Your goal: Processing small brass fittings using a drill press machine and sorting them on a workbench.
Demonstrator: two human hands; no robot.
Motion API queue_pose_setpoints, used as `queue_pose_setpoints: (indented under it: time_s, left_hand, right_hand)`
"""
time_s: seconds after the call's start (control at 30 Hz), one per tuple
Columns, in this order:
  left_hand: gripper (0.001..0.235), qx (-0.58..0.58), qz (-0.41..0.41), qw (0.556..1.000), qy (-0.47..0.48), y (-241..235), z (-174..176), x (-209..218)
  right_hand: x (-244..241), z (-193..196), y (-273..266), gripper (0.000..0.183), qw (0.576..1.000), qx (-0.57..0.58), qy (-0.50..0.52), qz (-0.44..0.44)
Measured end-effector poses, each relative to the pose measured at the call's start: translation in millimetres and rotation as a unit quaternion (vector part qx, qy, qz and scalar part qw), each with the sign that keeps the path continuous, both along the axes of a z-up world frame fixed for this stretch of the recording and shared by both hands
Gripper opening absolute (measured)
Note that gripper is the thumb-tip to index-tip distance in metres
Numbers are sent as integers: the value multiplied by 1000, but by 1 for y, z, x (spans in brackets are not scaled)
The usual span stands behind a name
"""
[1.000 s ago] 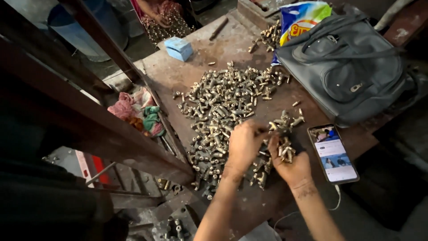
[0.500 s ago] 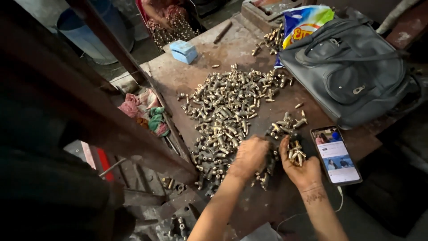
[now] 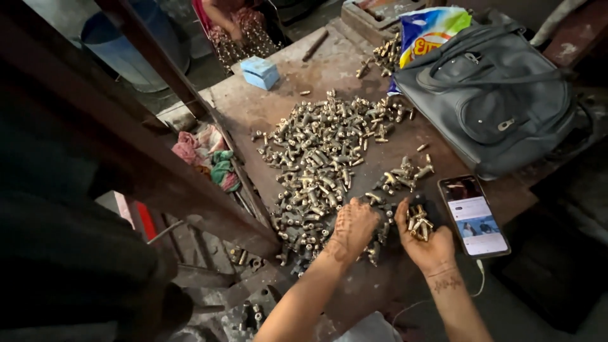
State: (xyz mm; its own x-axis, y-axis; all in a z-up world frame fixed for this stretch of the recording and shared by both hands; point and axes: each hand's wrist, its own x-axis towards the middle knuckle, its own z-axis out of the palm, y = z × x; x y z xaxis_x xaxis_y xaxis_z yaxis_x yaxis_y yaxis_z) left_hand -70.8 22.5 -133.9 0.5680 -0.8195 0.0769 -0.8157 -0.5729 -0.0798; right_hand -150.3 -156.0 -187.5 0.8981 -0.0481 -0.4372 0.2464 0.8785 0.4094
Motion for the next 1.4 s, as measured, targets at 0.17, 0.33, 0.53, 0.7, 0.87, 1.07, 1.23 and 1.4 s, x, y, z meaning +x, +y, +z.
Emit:
queue_pose_setpoints:
  time_s: [0.17,0.33,0.53,0.7,0.87,1.07,1.23,1.4]
  left_hand:
    - [14,-8,-33,999,29,5,-23,21]
    - [23,-100,-60,993,29,26,-7,22]
    - [24,-333,23,924,188,1,52,-10]
    - [26,-313,3,926,212,-17,67,-4]
    - [30,-207,173,960,81,-7,42,75]
    - [39,-64,160,985,20,-37,7,100]
    - [20,-79,148,984,51,-29,-3,103]
    - [20,-419,205,848,253,0,45,111]
  right_hand:
    - [4,-13,-1,44,1000,5,6,2]
    - [14,-16,-1,47,995,-93,18,7]
    - [22,-41,2,40,983,-179,19,22]
    - [23,-21,7,41,940,-35,-327,87]
    - [14,17,9,42,999,4,22,44]
    - [15,-17,-6,34,997,-60,-30,29]
    - [14,-15,-7,48,1000,29,-5,12]
    - [8,-24,-10,45,1000,-5,-19,18]
